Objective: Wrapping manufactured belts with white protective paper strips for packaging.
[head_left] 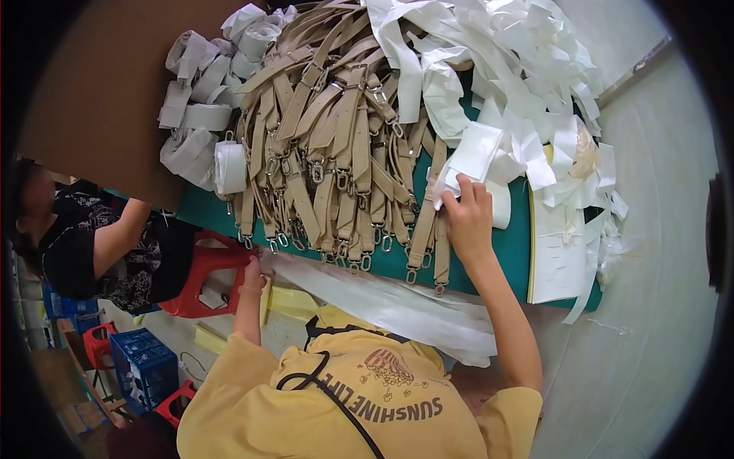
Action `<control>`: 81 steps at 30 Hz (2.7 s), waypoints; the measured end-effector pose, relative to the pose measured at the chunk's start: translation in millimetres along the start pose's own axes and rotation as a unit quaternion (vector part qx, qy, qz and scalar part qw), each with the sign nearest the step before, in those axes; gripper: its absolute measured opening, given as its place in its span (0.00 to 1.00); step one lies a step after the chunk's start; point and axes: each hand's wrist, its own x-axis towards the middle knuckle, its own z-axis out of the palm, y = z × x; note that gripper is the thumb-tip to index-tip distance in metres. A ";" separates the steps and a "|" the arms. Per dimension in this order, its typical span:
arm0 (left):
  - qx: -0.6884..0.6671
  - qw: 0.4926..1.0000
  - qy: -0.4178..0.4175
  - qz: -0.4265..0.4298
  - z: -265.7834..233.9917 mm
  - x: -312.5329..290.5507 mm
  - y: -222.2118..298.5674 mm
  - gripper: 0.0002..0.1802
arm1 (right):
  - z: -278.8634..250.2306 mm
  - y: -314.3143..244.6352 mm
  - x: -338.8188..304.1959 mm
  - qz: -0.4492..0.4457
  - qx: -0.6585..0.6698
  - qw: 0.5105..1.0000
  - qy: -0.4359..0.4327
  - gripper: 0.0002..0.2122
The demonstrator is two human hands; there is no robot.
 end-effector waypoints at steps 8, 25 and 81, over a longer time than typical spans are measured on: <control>0.266 0.677 -0.362 0.583 106.6 -361.2 103.0 0.20 | -40.2 -31.2 0.6 0.143 0.373 0.910 0.115 0.12; 0.353 0.214 -0.559 0.719 482.9 -507.0 31.6 0.09 | -17.5 -29.9 -93.3 0.165 0.175 0.971 -0.006 0.18; 0.255 0.615 -0.639 0.385 376.5 -455.9 335.4 0.08 | 32.0 -9.2 60.6 0.344 0.378 0.852 -0.109 0.13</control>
